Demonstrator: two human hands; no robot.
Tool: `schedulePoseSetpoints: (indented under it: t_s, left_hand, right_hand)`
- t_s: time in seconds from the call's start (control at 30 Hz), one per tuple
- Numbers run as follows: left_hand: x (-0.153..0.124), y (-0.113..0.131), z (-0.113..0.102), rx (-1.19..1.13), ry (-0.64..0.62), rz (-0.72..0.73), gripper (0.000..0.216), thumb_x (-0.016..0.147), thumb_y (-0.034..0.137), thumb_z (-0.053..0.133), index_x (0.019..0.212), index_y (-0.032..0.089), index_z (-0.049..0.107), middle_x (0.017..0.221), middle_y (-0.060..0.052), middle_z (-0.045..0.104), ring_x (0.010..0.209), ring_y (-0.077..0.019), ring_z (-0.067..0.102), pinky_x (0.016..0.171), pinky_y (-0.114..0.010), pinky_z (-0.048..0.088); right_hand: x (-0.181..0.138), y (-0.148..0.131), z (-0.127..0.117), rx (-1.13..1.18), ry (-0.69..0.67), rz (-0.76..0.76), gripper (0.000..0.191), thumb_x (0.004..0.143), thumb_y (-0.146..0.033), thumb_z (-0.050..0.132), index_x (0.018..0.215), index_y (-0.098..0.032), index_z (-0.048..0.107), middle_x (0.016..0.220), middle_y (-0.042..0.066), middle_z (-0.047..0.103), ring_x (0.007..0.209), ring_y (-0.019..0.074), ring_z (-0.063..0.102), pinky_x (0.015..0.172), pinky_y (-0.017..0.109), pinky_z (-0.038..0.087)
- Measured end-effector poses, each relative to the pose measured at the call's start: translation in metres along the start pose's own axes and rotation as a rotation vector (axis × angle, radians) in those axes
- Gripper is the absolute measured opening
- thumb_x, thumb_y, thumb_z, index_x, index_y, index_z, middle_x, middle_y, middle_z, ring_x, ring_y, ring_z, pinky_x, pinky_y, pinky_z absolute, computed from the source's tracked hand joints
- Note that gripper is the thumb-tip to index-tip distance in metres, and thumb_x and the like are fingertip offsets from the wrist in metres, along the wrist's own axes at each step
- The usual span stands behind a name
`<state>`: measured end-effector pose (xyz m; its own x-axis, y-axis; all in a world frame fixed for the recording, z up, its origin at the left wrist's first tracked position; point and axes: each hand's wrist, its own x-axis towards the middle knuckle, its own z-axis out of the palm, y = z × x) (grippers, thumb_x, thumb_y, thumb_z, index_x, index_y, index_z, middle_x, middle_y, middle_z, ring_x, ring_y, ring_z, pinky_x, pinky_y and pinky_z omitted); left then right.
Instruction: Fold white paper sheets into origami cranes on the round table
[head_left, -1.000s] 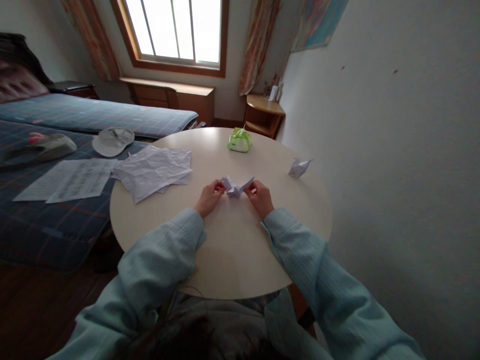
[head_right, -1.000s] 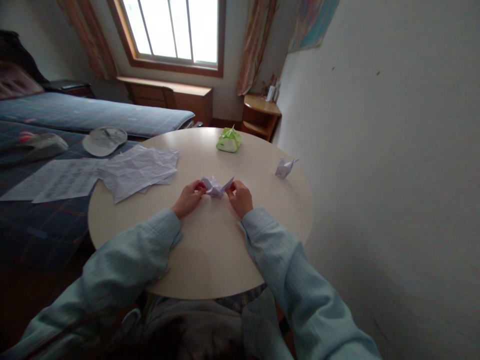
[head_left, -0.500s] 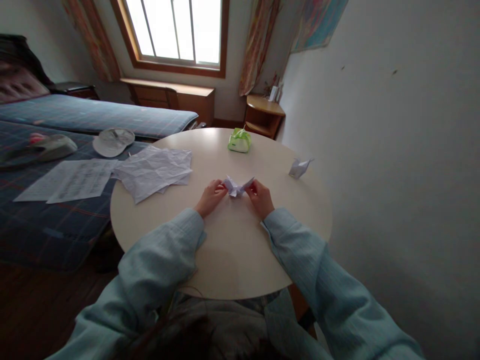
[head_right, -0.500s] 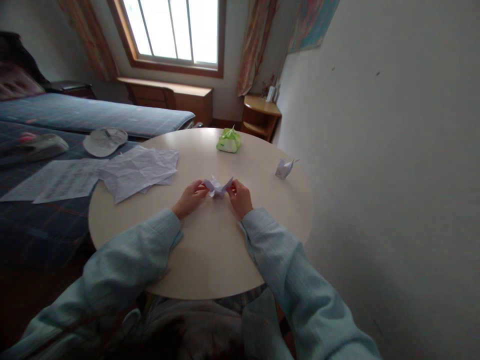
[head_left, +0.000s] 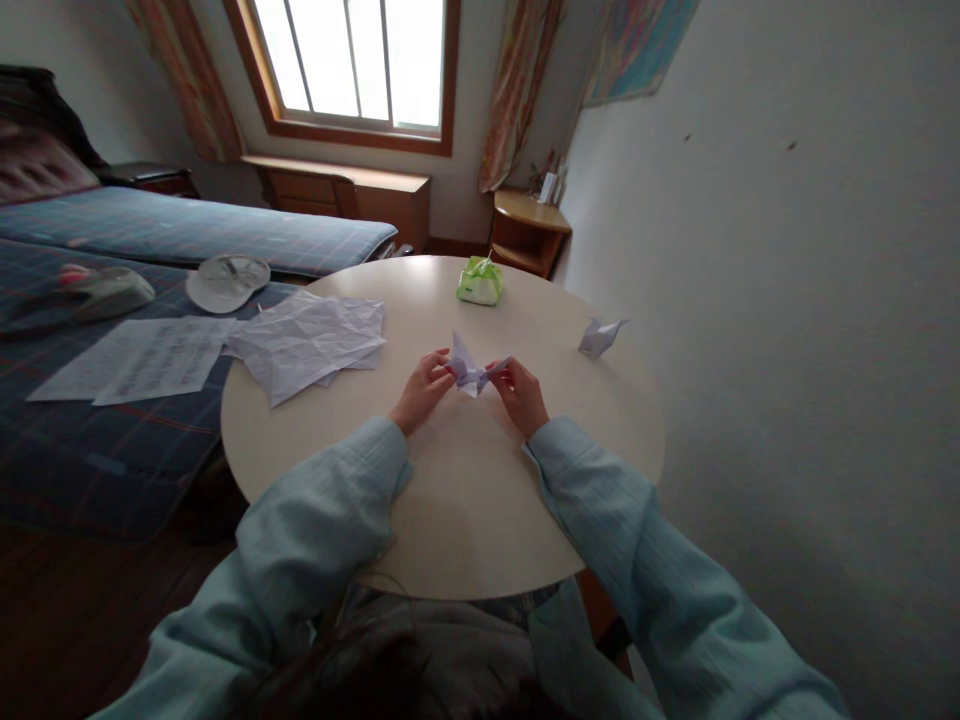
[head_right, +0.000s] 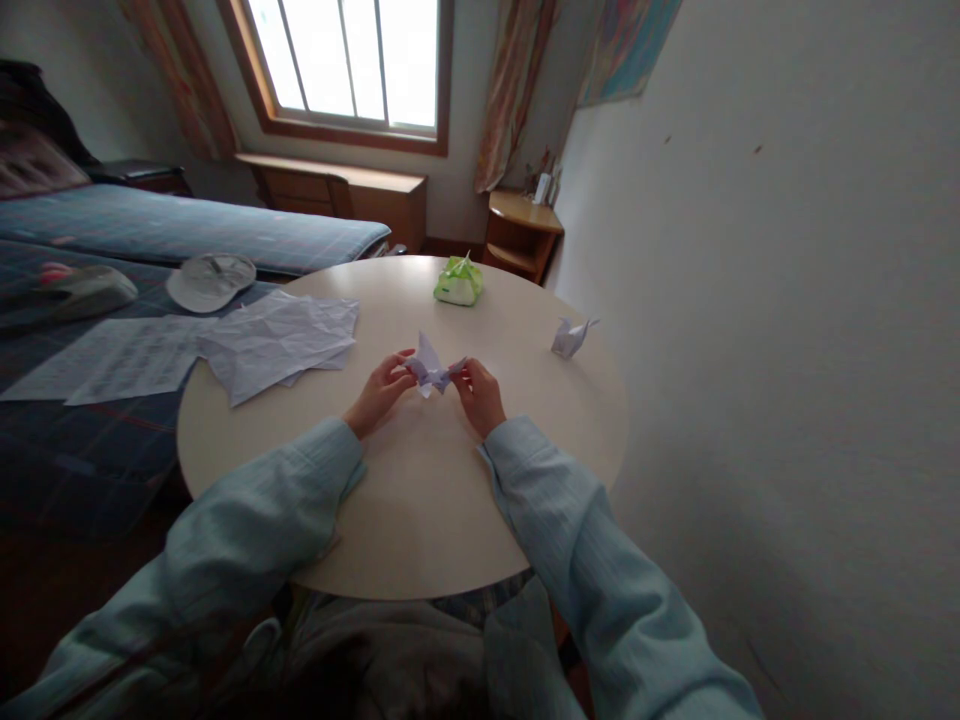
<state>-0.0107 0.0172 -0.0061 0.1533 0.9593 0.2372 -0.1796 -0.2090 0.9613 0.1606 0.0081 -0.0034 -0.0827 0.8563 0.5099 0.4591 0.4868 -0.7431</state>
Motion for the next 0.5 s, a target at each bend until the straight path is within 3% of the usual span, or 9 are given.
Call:
schedulePoseSetpoints:
  t_s: [0.2, 0.33, 0.5]
  left_hand:
    - [-0.0027, 0.0050, 0.0020, 0.043, -0.011, 0.032, 0.018, 0.062, 0.022, 0.059, 0.070, 0.014, 0.046, 0.116, -0.008, 0.051, 0.072, -0.0091, 0.058, 0.068, -0.024, 0.046]
    - [-0.0039, 0.0068, 0.0023, 0.037, -0.016, 0.015, 0.015, 0.064, 0.023, 0.058, 0.069, 0.015, 0.046, 0.090, -0.002, 0.060, 0.067, -0.0084, 0.057, 0.065, -0.021, 0.044]
    - [-0.0069, 0.0063, 0.0040, 0.061, -0.087, -0.045, 0.017, 0.065, 0.024, 0.059, 0.075, 0.015, 0.048, 0.069, 0.002, 0.059, 0.062, -0.0082, 0.056, 0.057, -0.018, 0.040]
  right_hand:
    - [0.0006, 0.0037, 0.0015, -0.006, -0.042, 0.054, 0.011, 0.076, -0.028, 0.050, 0.079, -0.018, 0.053, 0.083, 0.005, 0.059, 0.075, 0.0141, 0.057, 0.065, 0.027, 0.048]
    - [0.0007, 0.0034, 0.0022, 0.025, -0.055, 0.078, 0.009, 0.075, -0.026, 0.049, 0.078, -0.018, 0.053, 0.080, 0.004, 0.060, 0.074, 0.0137, 0.057, 0.067, 0.027, 0.048]
    - [0.0000, -0.0008, 0.0025, 0.007, -0.094, 0.104, 0.007, 0.075, -0.025, 0.049, 0.074, -0.018, 0.051, 0.074, 0.001, 0.061, 0.069, 0.0127, 0.057, 0.066, 0.027, 0.047]
